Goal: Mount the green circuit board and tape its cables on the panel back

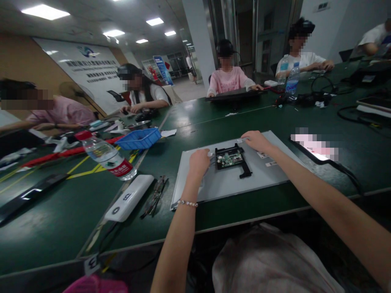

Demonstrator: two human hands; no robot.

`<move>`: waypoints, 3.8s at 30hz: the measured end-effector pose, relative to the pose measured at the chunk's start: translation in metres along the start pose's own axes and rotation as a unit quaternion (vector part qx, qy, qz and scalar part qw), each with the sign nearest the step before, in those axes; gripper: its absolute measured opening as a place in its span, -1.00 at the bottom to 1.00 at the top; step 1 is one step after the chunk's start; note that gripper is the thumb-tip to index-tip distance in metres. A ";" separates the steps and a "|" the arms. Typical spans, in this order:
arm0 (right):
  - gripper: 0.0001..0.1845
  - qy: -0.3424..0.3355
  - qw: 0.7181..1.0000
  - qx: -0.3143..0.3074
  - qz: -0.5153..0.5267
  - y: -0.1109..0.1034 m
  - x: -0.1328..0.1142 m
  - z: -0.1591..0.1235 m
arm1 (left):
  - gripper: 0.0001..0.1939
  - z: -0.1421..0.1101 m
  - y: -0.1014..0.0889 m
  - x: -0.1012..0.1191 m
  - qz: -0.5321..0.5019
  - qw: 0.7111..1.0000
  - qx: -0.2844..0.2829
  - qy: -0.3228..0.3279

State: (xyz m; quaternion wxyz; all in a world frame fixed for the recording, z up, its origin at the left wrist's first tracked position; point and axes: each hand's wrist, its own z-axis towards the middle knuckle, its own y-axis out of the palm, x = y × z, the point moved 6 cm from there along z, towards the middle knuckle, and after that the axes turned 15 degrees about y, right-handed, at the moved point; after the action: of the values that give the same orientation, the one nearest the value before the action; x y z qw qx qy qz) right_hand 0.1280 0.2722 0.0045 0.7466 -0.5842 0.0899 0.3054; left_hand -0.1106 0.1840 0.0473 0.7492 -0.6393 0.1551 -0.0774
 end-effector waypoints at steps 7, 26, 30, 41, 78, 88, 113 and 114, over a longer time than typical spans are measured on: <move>-0.69 -0.027 0.997 -0.049 -0.057 0.007 -0.016 -0.010 | -0.68 0.001 0.004 0.002 0.020 0.998 -0.023 0.050; -0.70 0.060 0.985 -0.046 -0.157 -0.002 -0.039 -0.018 | -0.65 0.006 0.007 0.003 0.058 0.997 -0.028 0.050; -0.69 0.061 0.985 -0.036 -0.155 -0.001 -0.036 -0.017 | -0.64 0.006 0.001 0.012 0.034 0.999 -0.002 0.028; -0.69 0.038 0.991 -0.010 -0.127 0.008 -0.027 -0.012 | -0.62 0.000 -0.005 0.038 -0.012 1.000 -0.021 0.001; -0.70 -0.007 0.998 0.032 -0.057 -0.002 -0.044 -0.007 | -0.40 -0.012 0.011 0.065 -0.034 0.999 -0.010 -0.005; -0.69 -0.047 0.993 -0.060 -0.086 0.019 -0.057 -0.008 | -0.40 -0.012 0.012 0.064 -0.044 0.999 -0.018 -0.003; -0.81 -0.018 0.997 -0.029 0.072 0.033 -0.041 0.003 | -0.37 -0.012 0.006 0.066 -0.040 0.999 -0.010 -0.017; -0.82 -0.016 0.997 -0.030 0.075 0.033 -0.041 0.003 | -0.35 -0.012 0.007 0.066 -0.043 0.999 -0.007 -0.019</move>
State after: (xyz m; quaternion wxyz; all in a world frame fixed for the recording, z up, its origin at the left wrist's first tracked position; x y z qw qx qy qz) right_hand 0.0759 0.2644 -0.0011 0.7050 -0.5932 0.1121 0.3722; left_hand -0.0532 0.1531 0.0303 0.7438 -0.6516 0.1140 -0.0960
